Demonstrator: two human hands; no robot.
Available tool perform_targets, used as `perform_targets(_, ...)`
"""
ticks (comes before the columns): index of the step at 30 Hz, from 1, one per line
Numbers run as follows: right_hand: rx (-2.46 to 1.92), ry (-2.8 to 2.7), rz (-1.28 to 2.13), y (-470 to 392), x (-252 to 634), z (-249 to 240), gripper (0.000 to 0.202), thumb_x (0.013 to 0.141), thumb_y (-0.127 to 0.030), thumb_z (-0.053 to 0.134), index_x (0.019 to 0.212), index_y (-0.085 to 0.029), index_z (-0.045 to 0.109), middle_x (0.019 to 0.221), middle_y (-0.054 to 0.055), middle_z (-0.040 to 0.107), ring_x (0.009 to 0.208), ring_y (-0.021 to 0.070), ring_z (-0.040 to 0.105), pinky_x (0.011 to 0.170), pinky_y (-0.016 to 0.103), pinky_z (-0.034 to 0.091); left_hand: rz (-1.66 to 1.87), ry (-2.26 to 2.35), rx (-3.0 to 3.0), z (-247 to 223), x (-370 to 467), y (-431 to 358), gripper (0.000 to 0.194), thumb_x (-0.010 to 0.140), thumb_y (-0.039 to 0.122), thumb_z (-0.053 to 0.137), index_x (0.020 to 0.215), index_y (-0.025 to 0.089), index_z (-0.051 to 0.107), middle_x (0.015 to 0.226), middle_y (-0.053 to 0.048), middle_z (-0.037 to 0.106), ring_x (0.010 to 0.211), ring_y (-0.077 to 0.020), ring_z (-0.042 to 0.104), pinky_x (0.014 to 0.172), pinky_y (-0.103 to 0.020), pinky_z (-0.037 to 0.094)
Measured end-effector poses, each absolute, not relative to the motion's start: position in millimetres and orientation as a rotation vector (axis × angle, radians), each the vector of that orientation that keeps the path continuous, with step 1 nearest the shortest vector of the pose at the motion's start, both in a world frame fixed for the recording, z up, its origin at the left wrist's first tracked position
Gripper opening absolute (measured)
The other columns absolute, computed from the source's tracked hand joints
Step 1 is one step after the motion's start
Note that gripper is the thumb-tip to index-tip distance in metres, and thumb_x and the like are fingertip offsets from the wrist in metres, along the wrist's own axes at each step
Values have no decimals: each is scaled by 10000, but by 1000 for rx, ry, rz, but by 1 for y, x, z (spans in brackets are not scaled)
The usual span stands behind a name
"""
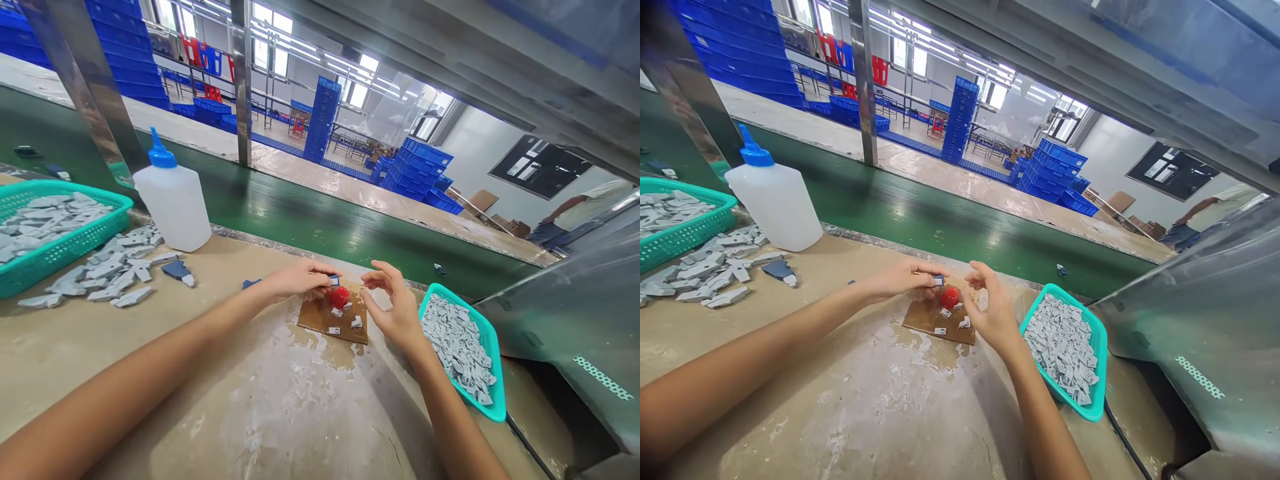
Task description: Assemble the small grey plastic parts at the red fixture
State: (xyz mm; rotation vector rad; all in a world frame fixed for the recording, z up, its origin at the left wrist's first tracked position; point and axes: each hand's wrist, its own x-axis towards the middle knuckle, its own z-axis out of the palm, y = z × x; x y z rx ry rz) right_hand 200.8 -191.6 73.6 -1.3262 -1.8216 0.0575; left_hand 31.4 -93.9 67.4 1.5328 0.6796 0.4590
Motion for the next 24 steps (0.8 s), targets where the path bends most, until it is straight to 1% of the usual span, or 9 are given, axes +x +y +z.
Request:
perform_targets(5,-1376,-1747,22,-196,216,86,401,750,-190,502,1129,-228,377,851,29,590,748,137,557,743,331,478,591,748,1545,63,27,-83,298,614,233,563,891,145,629,643,-4,605,597,-97,539,540,-200,393)
perform_targets(9,-1476,-1642,-109,-203,233,105,284,747,-235,498,1028,-206,477,809,30,603,722,147,570,736,324,475,725,866,1522,58,23,-74,266,608,266,571,831,130,621,634,-16,597,608,-110,565,510,-192,384)
perform_targets(12,-1732,-1619,-202,-210,258,120,198,725,-239,495,910,-193,545,759,30,612,685,156,573,698,308,468,791,932,1551,55,18,-64,303,621,284,551,872,124,609,644,-27,608,619,-124,578,526,-201,400)
perform_targets(14,-2053,-1614,-194,-216,280,124,148,687,-218,517,822,-186,571,717,31,614,653,170,573,633,298,459,818,1026,1661,55,14,-53,333,636,292,532,918,132,605,692,-43,633,657,-148,592,574,-224,425)
perform_targets(16,-2415,-1583,-109,-220,303,121,94,630,-198,561,720,-182,580,678,39,612,634,191,577,554,286,441,814,1171,1881,57,11,-38,329,661,294,506,936,147,613,785,-65,655,749,-186,600,666,-256,436)
perform_targets(18,-2633,-1574,54,-224,320,112,127,555,-178,615,679,-181,588,676,44,614,649,202,585,523,271,434,748,1316,2117,59,10,-22,325,679,287,493,948,154,619,922,-92,649,890,-233,577,778,-285,410)
perform_targets(20,-2679,-1568,277,-224,330,102,221,500,-150,636,716,-177,603,694,42,619,630,191,595,502,255,442,652,1392,2242,60,11,-11,381,674,277,506,1021,144,589,1047,-131,605,1004,-280,526,846,-319,373)
perform_targets(22,-2632,-1533,486,-223,335,95,271,493,-138,626,762,-172,610,673,31,616,540,166,588,449,245,440,524,1476,2293,61,10,-9,505,664,286,521,1146,136,499,1156,-182,526,1081,-326,464,867,-372,348)
perform_targets(24,-2581,-1499,627,-222,337,91,189,504,-145,617,691,-171,611,570,8,592,418,140,545,392,243,423,410,1576,2384,64,4,-18,579,666,306,508,1213,137,419,1221,-212,454,1126,-347,413,876,-407,326)
